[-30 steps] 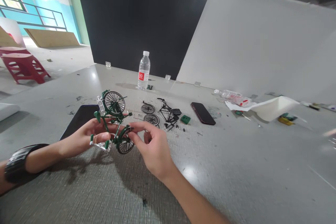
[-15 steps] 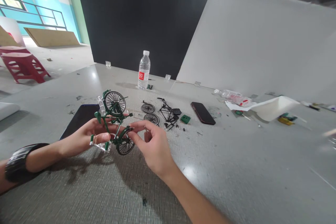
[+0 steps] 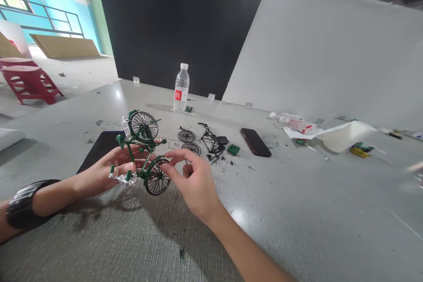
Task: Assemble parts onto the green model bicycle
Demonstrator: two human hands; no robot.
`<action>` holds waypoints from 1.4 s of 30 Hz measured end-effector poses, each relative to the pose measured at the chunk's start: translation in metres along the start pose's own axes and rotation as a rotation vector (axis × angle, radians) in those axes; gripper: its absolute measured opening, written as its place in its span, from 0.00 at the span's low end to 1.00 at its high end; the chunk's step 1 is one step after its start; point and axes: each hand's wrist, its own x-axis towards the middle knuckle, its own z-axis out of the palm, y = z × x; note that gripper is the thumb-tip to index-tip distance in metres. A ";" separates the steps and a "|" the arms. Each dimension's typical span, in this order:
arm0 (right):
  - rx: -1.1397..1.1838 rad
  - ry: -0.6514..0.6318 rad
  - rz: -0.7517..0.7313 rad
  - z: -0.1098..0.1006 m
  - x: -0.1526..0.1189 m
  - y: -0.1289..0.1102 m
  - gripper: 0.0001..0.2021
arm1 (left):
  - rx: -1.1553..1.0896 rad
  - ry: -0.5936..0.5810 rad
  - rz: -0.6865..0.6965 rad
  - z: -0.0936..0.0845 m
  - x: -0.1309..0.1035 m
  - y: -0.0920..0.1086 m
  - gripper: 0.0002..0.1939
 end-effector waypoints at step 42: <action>0.008 -0.062 0.040 -0.001 0.001 0.000 0.09 | -0.042 -0.139 -0.061 -0.001 0.002 0.002 0.29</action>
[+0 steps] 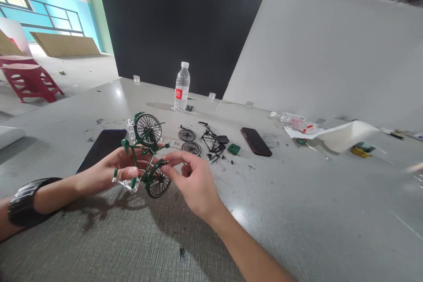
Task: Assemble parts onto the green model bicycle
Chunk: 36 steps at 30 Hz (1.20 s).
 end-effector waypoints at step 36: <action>0.042 -0.202 0.049 0.002 0.002 0.002 0.10 | -0.096 0.102 -0.152 0.004 0.001 0.003 0.21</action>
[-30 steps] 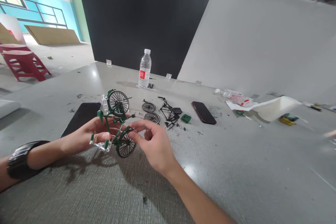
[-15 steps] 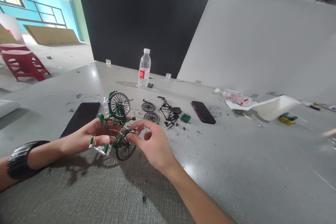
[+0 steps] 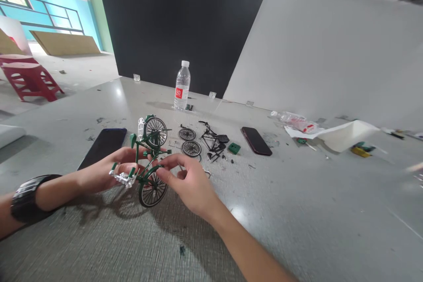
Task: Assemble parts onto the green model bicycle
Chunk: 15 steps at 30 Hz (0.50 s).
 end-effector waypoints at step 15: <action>0.026 -0.024 0.020 0.000 -0.001 0.005 0.14 | -0.077 0.037 -0.076 0.001 -0.002 0.000 0.23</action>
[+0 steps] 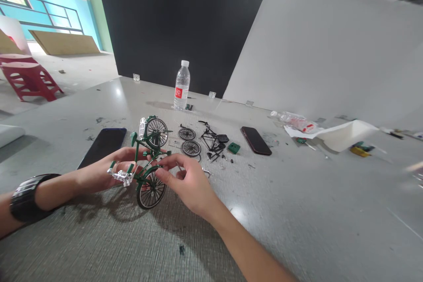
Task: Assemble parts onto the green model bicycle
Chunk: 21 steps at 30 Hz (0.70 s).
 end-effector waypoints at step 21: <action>-0.006 -0.008 -0.008 0.001 0.000 -0.002 0.09 | 0.090 -0.036 -0.014 -0.011 0.000 -0.005 0.32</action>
